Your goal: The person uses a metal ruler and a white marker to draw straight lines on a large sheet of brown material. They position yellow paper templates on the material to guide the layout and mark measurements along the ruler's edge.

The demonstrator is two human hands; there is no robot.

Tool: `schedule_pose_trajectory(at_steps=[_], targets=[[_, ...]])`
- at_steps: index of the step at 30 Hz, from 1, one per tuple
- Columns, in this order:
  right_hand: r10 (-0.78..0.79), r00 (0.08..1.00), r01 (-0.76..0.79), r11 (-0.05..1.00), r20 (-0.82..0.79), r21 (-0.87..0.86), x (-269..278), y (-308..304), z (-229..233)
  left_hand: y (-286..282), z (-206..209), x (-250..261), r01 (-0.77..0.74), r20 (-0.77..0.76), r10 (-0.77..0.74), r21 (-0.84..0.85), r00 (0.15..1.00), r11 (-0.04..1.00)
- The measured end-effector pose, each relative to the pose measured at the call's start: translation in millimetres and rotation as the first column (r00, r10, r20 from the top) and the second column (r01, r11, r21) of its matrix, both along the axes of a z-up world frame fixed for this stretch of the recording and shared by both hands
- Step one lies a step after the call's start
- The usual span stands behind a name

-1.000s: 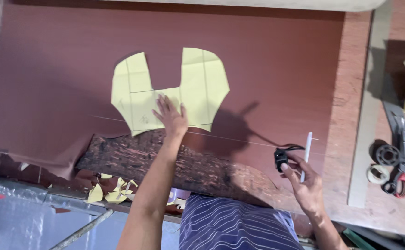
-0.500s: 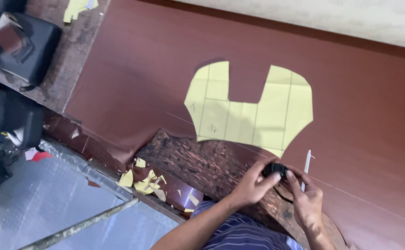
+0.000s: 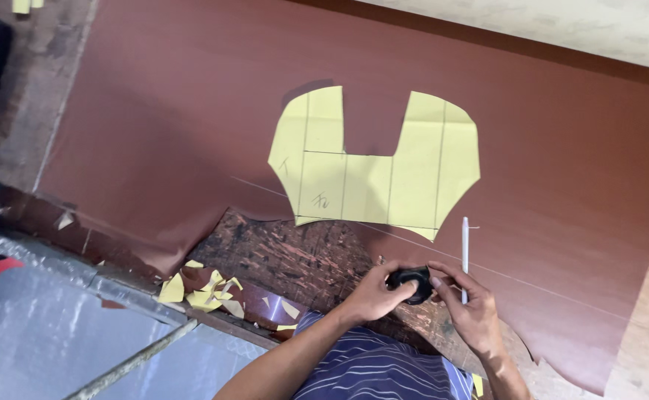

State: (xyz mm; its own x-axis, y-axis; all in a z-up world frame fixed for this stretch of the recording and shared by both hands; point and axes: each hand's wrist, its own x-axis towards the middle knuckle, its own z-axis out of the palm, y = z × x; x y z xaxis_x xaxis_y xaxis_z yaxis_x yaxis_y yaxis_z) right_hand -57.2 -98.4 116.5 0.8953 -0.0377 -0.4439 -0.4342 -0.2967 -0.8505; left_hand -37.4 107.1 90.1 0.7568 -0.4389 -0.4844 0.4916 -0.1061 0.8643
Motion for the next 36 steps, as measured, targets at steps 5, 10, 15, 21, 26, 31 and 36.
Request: schedule_pose_trajectory(at_steps=[5, 10, 15, 21, 26, 31, 36], targets=[[0.078, 0.997, -0.074, 0.988, -0.025, 0.134, -1.3, -7.8, 4.2, 7.9, -6.8, 5.4, 0.016, -0.279, -0.048, -0.115, 0.959, 0.993], [0.010, 0.997, 0.004, 0.983, -0.079, 0.183, -10.7, 0.0, -13.0, 5.8, -33.3, -3.8, 0.048, 0.052, -0.044, -0.079, 0.998, 0.996], [-0.070, 0.996, 0.076, 0.986, -0.051, 0.146, -12.2, 4.2, -34.4, 13.3, 13.7, -3.7, -0.006, 0.652, -0.033, 0.057, 0.758, 0.998], [0.026, 0.996, -0.026, 1.000, 0.087, 0.004, 10.3, -22.0, -41.0, 34.0, 4.3, 24.4, 0.116, 0.540, -0.364, 0.437, 0.759, 0.892], [-0.137, 0.974, 0.150, 0.987, 0.178, -0.059, 52.0, -58.2, -24.8, 93.2, -6.1, 66.3, -0.206, 0.755, -0.404, 0.568, 0.517, 0.797], [-0.140, 0.983, 0.159, 0.972, 0.120, -0.171, 83.2, -45.7, -33.5, 120.4, -27.4, 91.7, -0.236, 0.724, -0.525, 0.662, 0.448, 0.712], [-0.033, 0.977, 0.008, 0.992, 0.209, 0.123, 74.8, -43.6, -25.1, 171.9, -58.3, 109.1, -0.433, 0.715, -0.403, 0.680, 0.571, 0.592]])
